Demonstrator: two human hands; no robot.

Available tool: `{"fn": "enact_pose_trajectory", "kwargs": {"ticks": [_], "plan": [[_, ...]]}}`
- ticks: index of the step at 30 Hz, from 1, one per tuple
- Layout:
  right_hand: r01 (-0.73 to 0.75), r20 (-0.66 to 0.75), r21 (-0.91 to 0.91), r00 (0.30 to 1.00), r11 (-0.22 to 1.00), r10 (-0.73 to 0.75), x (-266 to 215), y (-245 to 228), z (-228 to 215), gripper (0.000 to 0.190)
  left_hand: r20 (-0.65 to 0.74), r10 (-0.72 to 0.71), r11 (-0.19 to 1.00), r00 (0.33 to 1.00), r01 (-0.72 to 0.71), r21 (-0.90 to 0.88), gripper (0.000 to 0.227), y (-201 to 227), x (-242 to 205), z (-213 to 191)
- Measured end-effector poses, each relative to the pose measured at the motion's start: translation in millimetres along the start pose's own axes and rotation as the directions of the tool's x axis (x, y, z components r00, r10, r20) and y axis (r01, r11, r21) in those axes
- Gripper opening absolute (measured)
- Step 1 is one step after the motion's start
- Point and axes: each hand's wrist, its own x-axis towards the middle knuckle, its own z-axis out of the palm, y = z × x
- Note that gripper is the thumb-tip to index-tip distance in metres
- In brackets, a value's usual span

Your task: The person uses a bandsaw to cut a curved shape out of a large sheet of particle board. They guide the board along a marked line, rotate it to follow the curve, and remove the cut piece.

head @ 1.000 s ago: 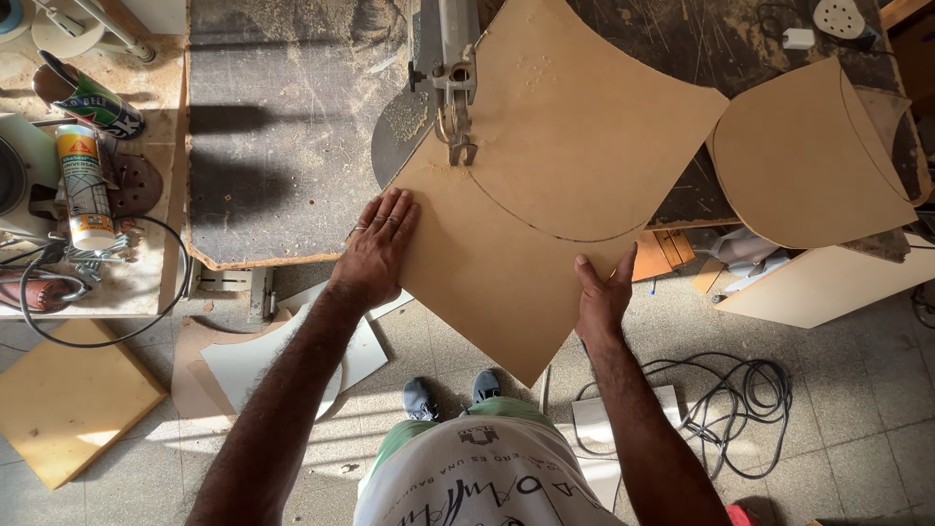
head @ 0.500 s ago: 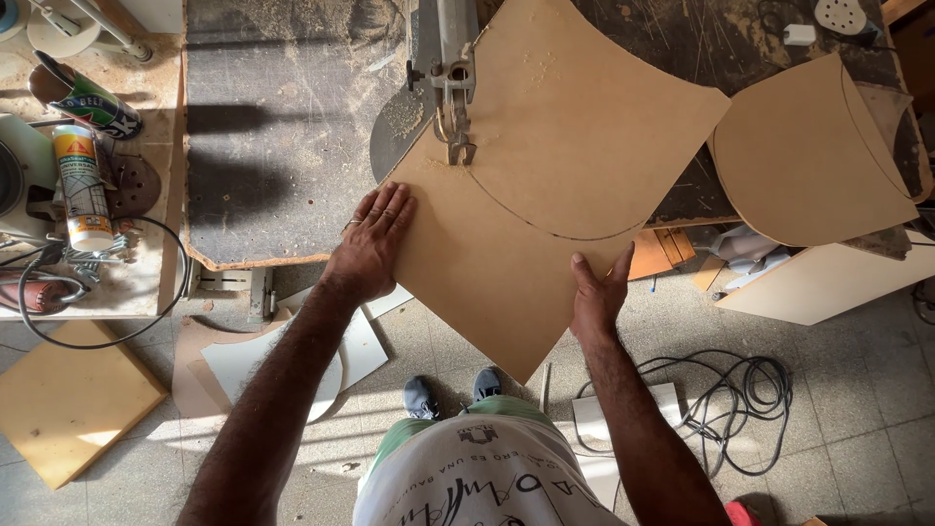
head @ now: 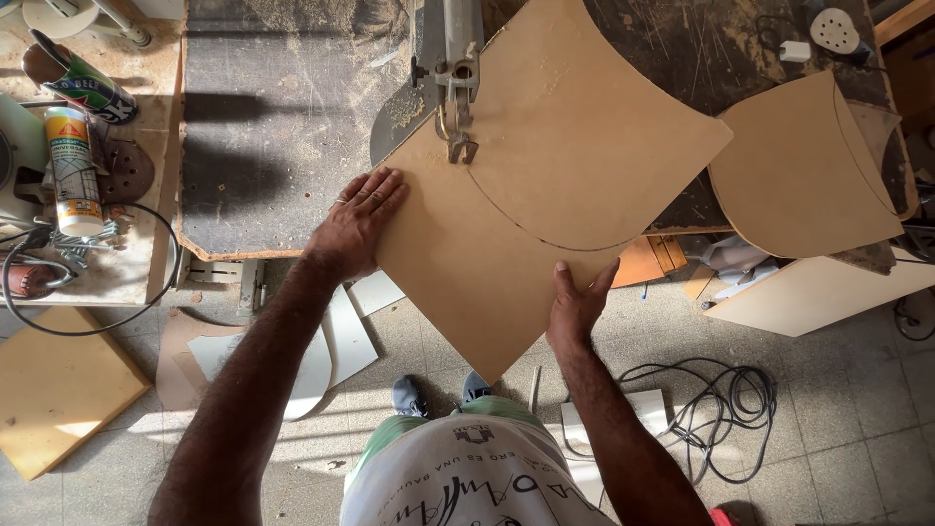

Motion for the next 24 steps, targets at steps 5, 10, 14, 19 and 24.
{"fn": "enact_pose_trajectory", "kwargs": {"ticks": [5,10,14,19,24], "plan": [[0.024,-0.034,-0.04,0.999,0.999,-0.026,-10,1,8,0.102,0.173,-0.099,0.962,0.98,0.05,0.27,0.104,-15,2,21],[0.026,-0.038,-0.025,0.999,0.999,-0.027,-8,8,1,0.102,0.363,-0.311,0.905,0.878,0.157,0.396,0.114,93,-15,-8],[0.023,-0.03,-0.028,0.999,0.999,-0.023,-3,19,-3,0.102,0.602,-0.307,0.952,0.737,0.249,0.18,0.157,212,-23,-44],[-0.011,0.007,0.022,1.0,1.0,0.011,-15,2,-2,0.1,0.49,-0.424,0.905,0.762,0.377,0.197,0.146,244,-18,-18],[-0.206,0.01,0.016,0.979,0.978,0.206,22,-39,-18,0.091,0.452,-0.434,0.901,0.779,0.389,0.193,0.132,237,-25,-7]]}}
